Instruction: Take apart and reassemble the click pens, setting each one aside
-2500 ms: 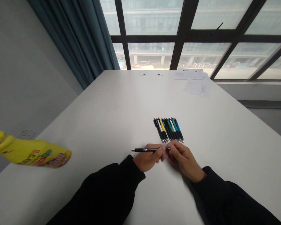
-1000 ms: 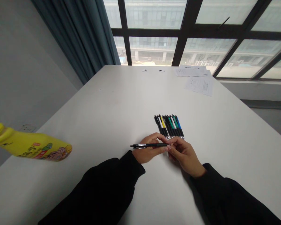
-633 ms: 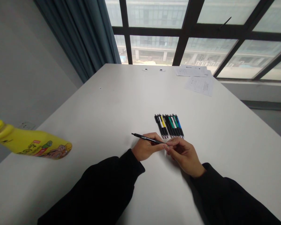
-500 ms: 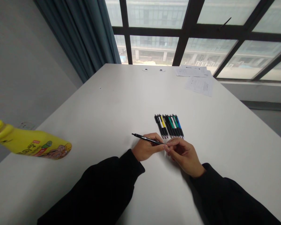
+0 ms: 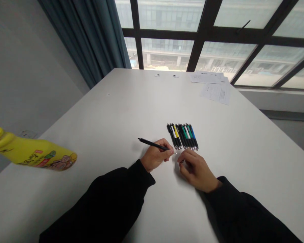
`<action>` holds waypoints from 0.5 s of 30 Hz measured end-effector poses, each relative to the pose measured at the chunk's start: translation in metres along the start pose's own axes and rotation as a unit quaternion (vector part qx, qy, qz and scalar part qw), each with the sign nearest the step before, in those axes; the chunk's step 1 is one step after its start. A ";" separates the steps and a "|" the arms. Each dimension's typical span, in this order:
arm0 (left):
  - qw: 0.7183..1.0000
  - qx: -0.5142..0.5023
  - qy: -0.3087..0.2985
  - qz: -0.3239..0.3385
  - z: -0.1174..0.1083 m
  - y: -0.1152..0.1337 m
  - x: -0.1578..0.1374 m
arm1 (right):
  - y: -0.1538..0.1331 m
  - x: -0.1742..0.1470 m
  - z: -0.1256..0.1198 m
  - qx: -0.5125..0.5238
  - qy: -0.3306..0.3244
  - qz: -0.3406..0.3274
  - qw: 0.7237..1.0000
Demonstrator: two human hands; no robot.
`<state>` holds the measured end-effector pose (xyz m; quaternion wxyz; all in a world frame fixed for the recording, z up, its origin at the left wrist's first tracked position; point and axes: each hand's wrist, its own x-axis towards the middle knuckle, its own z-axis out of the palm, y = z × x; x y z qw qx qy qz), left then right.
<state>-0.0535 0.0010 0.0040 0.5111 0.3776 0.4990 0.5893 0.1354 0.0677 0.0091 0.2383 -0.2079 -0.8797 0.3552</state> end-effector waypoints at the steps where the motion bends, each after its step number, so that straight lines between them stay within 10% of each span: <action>1: 1.000 -0.003 0.001 0.000 0.000 0.000 0.000 | -0.001 0.000 0.000 -0.031 -0.015 -0.009 0.999; 15: 1.000 0.015 -0.011 -0.021 0.003 0.005 -0.001 | 0.005 0.002 0.004 -0.067 0.004 0.046 0.997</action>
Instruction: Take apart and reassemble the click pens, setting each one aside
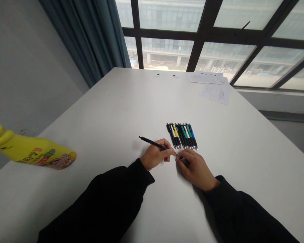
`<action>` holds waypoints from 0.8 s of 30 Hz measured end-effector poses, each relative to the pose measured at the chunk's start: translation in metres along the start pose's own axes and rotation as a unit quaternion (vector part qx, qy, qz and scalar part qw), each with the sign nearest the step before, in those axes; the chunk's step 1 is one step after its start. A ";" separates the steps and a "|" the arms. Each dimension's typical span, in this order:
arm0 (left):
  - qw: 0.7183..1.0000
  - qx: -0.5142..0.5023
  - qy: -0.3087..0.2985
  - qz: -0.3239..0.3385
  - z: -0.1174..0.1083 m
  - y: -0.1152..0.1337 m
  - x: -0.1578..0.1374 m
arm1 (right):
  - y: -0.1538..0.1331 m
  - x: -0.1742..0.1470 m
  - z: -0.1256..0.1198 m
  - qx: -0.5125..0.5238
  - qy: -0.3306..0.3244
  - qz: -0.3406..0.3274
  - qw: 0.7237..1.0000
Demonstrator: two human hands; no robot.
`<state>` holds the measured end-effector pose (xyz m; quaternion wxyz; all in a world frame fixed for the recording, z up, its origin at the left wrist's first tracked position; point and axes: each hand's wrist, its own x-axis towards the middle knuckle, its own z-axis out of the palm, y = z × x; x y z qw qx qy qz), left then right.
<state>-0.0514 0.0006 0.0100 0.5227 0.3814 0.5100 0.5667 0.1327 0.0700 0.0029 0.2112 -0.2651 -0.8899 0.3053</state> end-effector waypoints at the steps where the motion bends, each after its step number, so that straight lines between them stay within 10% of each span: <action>1: 1.000 0.001 0.000 0.000 0.000 0.000 0.000 | 0.000 0.000 0.000 -0.001 0.002 0.000 1.000; 24: 0.998 -0.041 0.032 0.017 -0.004 -0.004 0.003 | -0.002 0.001 -0.017 0.087 0.089 -0.061 0.990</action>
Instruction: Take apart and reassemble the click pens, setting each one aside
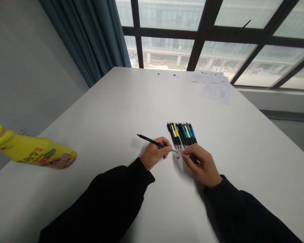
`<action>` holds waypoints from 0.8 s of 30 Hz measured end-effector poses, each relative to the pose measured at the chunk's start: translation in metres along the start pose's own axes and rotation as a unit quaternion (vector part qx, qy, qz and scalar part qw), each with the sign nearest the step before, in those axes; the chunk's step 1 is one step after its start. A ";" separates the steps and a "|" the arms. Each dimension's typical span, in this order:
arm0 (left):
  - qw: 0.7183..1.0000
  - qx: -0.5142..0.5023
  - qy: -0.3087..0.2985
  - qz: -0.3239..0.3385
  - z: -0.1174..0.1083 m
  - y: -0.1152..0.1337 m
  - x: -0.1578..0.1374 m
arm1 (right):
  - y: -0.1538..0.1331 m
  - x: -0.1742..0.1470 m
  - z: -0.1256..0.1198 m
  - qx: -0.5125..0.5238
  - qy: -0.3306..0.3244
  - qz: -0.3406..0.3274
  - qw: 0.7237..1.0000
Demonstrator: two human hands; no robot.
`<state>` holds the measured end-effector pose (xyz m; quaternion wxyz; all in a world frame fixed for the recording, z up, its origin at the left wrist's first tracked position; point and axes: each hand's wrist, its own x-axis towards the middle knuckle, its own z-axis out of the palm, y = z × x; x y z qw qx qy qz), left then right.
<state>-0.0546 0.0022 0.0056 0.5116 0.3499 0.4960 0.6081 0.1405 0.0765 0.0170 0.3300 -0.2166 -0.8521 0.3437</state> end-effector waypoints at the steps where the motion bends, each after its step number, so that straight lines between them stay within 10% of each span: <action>1: 1.000 -0.011 0.011 -0.001 -0.001 -0.001 0.001 | 0.001 0.001 -0.004 -0.002 -0.005 -0.004 1.000; 14: 0.999 -0.042 0.026 -0.023 0.001 0.003 0.001 | 0.013 0.003 -0.015 -0.055 -0.170 -0.024 0.984; 24: 0.999 -0.029 0.006 -0.020 -0.001 -0.002 0.002 | 0.013 0.004 -0.014 -0.084 -0.177 -0.008 0.981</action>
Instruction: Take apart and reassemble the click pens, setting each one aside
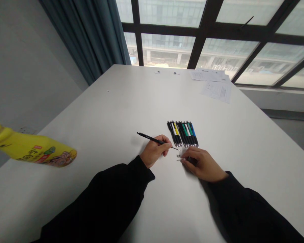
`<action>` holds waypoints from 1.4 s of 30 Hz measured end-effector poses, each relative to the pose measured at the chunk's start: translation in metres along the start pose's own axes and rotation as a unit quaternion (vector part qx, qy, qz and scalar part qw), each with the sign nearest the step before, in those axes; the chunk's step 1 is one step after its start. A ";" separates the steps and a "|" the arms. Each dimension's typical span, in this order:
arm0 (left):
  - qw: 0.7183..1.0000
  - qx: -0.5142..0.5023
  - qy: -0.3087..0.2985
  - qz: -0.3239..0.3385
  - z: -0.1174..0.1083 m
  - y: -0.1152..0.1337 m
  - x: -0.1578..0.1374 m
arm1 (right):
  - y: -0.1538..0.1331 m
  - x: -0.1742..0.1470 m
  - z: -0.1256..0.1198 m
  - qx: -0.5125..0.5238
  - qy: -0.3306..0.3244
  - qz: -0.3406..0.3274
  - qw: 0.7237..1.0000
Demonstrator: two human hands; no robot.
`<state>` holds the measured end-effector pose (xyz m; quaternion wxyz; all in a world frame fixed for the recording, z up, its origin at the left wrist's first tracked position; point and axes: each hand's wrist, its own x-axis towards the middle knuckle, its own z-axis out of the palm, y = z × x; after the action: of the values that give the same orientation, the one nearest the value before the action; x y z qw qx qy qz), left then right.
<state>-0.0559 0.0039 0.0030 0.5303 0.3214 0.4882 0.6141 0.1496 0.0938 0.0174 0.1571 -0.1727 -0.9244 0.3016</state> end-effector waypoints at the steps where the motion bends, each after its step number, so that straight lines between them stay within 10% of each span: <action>1: 1.000 0.001 0.000 -0.001 0.000 0.000 0.000 | 0.000 0.000 0.000 -0.002 0.002 0.002 1.000; 42: 0.997 0.063 -0.037 0.012 0.001 0.003 -0.003 | -0.011 -0.001 0.000 0.080 0.129 -0.007 0.988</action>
<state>-0.0549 0.0016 0.0065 0.5193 0.3825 0.5025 0.5757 0.1474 0.0849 0.0237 0.2906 -0.1910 -0.8703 0.3488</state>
